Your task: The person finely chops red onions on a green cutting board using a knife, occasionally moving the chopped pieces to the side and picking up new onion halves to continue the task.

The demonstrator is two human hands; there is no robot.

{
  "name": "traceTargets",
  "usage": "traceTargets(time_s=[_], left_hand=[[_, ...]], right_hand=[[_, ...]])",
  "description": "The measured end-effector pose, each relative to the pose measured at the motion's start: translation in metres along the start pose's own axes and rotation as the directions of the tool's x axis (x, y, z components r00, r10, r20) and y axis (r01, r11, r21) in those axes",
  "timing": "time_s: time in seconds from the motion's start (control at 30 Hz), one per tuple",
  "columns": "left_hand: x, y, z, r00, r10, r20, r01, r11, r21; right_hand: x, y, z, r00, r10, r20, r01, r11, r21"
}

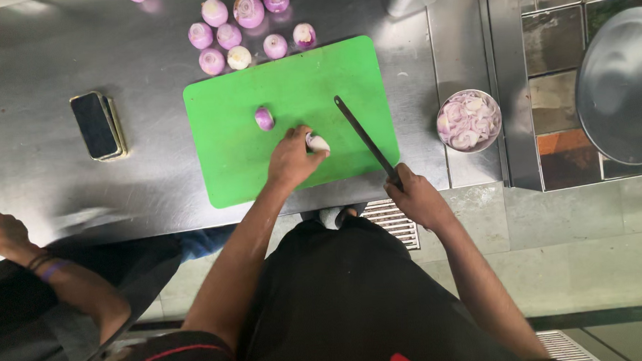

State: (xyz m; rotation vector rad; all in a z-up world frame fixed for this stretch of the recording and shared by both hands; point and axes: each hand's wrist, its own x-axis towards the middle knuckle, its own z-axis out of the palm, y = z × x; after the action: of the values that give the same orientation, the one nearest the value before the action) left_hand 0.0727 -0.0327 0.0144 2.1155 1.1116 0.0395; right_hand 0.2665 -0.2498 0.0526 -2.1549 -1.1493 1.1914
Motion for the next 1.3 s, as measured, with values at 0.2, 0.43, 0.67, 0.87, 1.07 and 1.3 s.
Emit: traceTargets(time_s=[0.2, 0.43, 0.67, 0.87, 1.07, 1.3], left_hand=[[-0.008, -0.016, 0.017, 0.979, 0.190, -0.070, -0.178, 0.973, 0.145], [-0.027, -0.025, 0.001, 0.936, 0.338, -0.103, -0.307, 0.922, 0.234], [-0.039, -0.027, -0.020, 0.910, 0.415, 0.013, -0.413, 0.900, 0.142], [-0.034, -0.039, -0.031, 0.876, 0.465, 0.130, -0.478, 0.873, 0.096], [-0.051, -0.052, -0.037, 0.894, 0.428, 0.133, -0.448, 0.856, 0.259], [-0.044, -0.079, -0.008, 0.888, 0.454, 0.071, -0.445, 0.811, 0.380]], right_hand=[[-0.002, 0.003, 0.016, 1.000, -0.026, 0.016, 0.027, 0.999, -0.018], [-0.016, -0.013, 0.061, 1.000, 0.011, 0.014, -0.011, 0.999, -0.033], [-0.024, -0.032, 0.104, 0.991, 0.084, -0.109, -0.084, 0.996, 0.002], [-0.030, -0.043, 0.125, 0.963, 0.143, -0.228, -0.144, 0.989, 0.012], [-0.030, -0.060, 0.127, 0.931, 0.201, -0.306, -0.179, 0.979, 0.098], [-0.024, -0.074, 0.123, 0.880, 0.390, -0.272, -0.356, 0.920, 0.166]])
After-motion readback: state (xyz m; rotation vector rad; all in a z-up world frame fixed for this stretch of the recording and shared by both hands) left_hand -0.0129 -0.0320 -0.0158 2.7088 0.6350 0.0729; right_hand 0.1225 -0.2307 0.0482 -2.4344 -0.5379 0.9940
